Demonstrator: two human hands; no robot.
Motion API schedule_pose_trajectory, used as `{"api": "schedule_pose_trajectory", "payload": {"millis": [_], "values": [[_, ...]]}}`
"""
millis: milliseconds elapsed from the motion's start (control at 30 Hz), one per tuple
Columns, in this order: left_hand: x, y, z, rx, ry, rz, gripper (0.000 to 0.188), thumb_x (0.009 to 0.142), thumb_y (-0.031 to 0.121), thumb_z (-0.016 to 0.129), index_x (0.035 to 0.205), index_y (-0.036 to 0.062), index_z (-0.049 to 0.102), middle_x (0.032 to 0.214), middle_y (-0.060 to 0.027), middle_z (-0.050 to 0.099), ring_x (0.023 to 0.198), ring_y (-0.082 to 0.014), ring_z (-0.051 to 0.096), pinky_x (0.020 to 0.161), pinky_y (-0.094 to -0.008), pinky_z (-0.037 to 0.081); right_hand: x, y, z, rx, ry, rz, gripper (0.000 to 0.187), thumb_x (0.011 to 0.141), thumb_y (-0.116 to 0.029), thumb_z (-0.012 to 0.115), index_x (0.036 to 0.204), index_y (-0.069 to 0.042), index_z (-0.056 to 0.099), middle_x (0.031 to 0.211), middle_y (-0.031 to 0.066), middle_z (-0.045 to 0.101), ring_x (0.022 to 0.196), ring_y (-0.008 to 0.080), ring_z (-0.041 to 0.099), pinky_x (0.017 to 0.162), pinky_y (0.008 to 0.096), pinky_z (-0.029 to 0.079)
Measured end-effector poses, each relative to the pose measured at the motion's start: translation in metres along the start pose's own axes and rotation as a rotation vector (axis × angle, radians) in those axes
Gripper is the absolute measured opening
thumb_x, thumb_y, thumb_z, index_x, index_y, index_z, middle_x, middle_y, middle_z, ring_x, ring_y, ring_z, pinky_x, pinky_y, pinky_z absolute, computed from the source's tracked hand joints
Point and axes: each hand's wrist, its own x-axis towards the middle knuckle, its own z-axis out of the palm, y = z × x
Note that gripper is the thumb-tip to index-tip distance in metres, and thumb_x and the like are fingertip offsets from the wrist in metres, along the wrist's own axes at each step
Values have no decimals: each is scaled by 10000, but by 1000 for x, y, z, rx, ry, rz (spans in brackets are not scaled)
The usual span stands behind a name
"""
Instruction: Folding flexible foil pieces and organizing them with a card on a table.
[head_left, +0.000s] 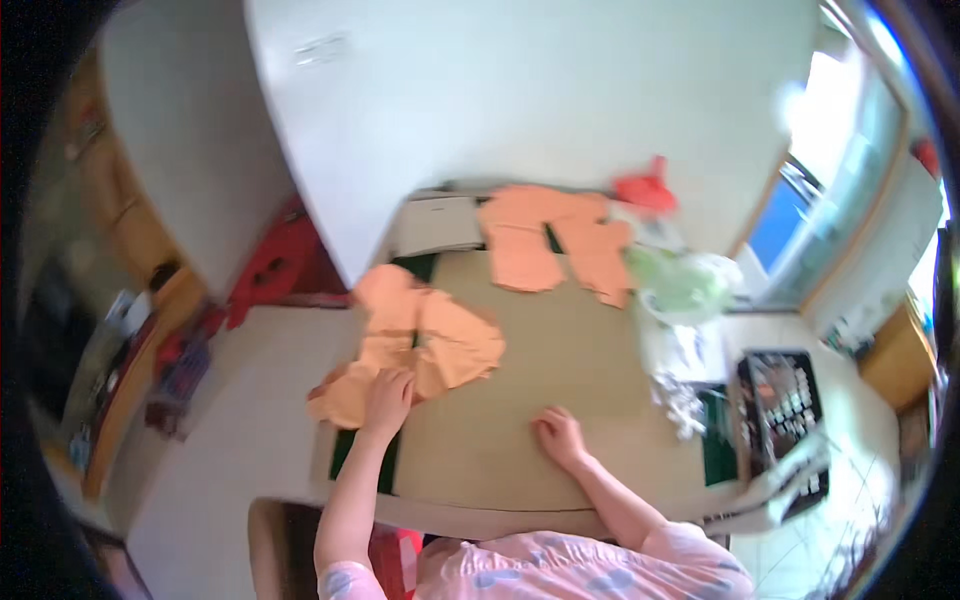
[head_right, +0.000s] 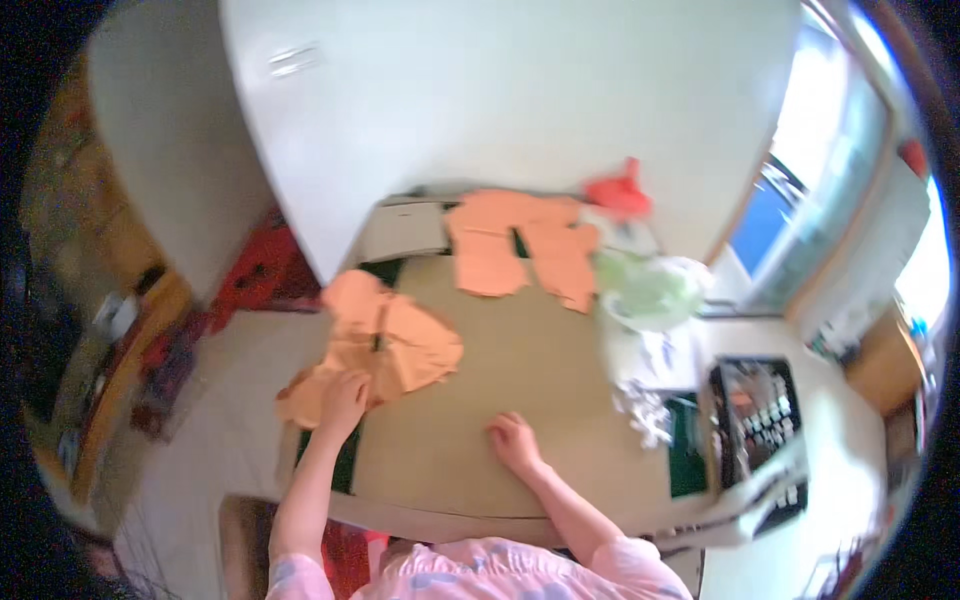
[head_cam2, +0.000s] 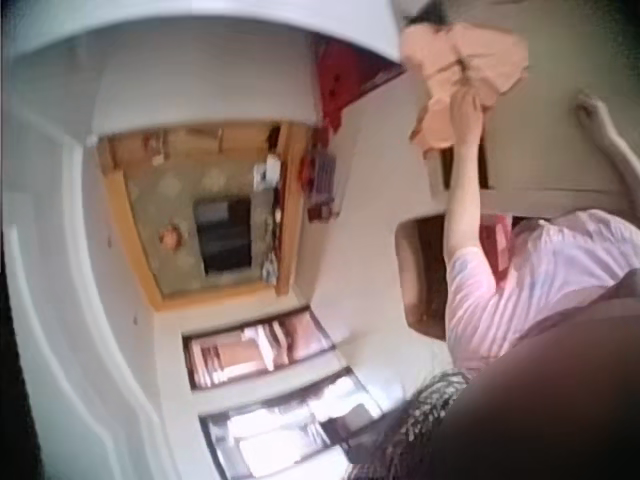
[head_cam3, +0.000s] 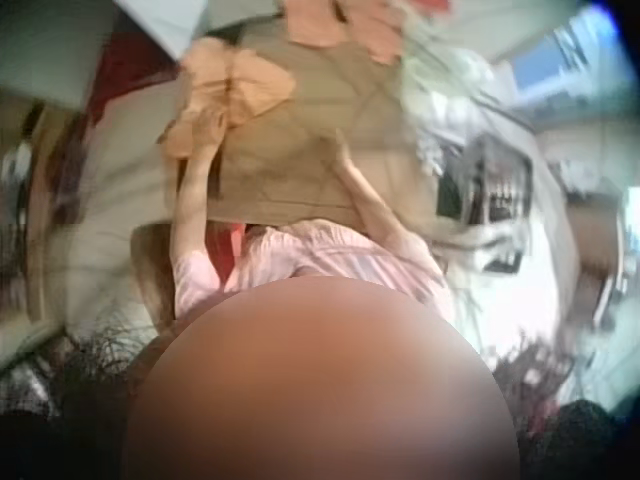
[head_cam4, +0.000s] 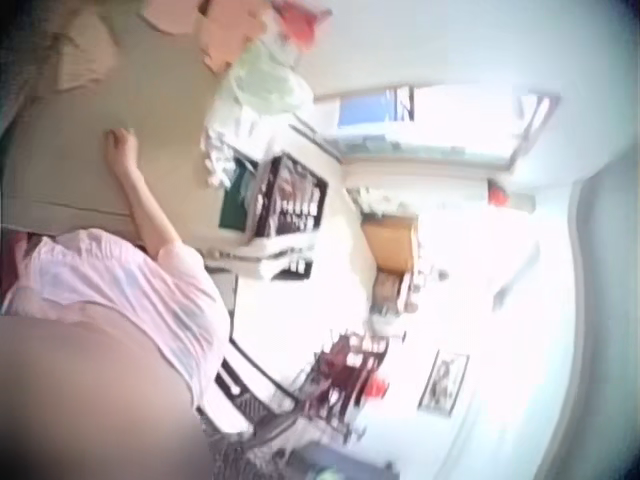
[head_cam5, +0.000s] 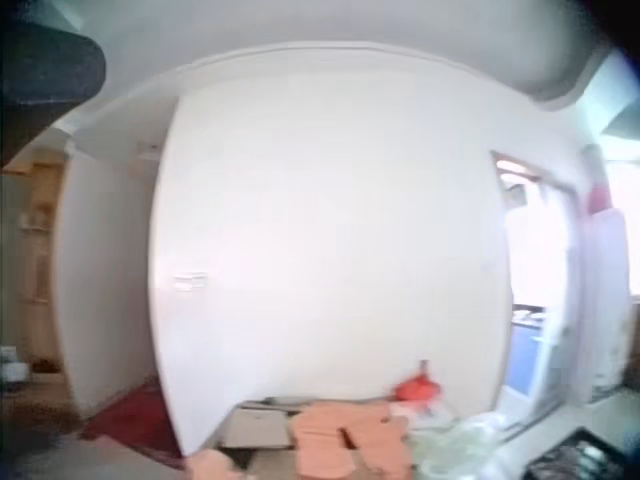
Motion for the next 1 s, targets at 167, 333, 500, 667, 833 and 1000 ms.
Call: {"api": "schedule_pose_trajectory", "payload": {"millis": [167, 333, 500, 667, 833, 1000], "values": [[19, 44, 68, 160, -74, 157, 252, 893, 161, 557, 1092, 8, 572, 1152, -149, 588, 1127, -311, 525, 930, -405, 456, -3, -11, 5, 107, -46, -2, 122, 821, 18, 560, 900, -38, 635, 934, 135, 617, 882, 322, 607, 751, 375, 509], [29, 31, 85, 262, -370, 5, 274, 920, 210, 537, 1108, 14, 578, 1156, -152, 591, 1136, -319, 523, 928, -387, 456, 3, -20, -3, 133, -41, -43, 140, 817, 41, 558, 906, -38, 632, 945, 122, 611, 877, 304, 605, 736, 362, 506], [39, 69, 65, 248, -268, -39, 265, 941, 202, 507, 1125, 27, 584, 1150, -144, 601, 1099, -328, 547, 885, -396, 484, 4, -20, -10, 148, -53, -30, 157, 816, 52, 557, 910, -41, 641, 929, 123, 611, 859, 293, 607, 725, 353, 504], [36, 49, 76, 297, -319, 18, 340, 956, 235, 492, 1207, 14, 552, 1221, -157, 559, 1135, -313, 529, 926, -395, 463, 2, -27, -30, 67, 4, 76, 147, 809, 39, 575, 892, -49, 659, 895, 119, 620, 849, 295, 609, 708, 349, 505], [26, 30, 95, 163, -149, 35, 279, 907, 230, 574, 1075, 8, 572, 1183, -185, 572, 1155, -365, 513, 985, -417, 431, -18, 1, -131, -707, -105, 392, 117, 815, -134, 598, 870, -97, 694, 954, 126, 647, 968, 316, 605, 830, 408, 506], [32, 43, 85, 55, -233, 60, 338, 896, 218, 588, 1149, -3, 545, 1196, -212, 555, 1200, -379, 482, 1019, -453, 399, -13, 62, -155, -802, 48, 364, 107, 817, -150, 579, 846, -74, 649, 934, 143, 618, 972, 330, 577, 824, 433, 489]]}}
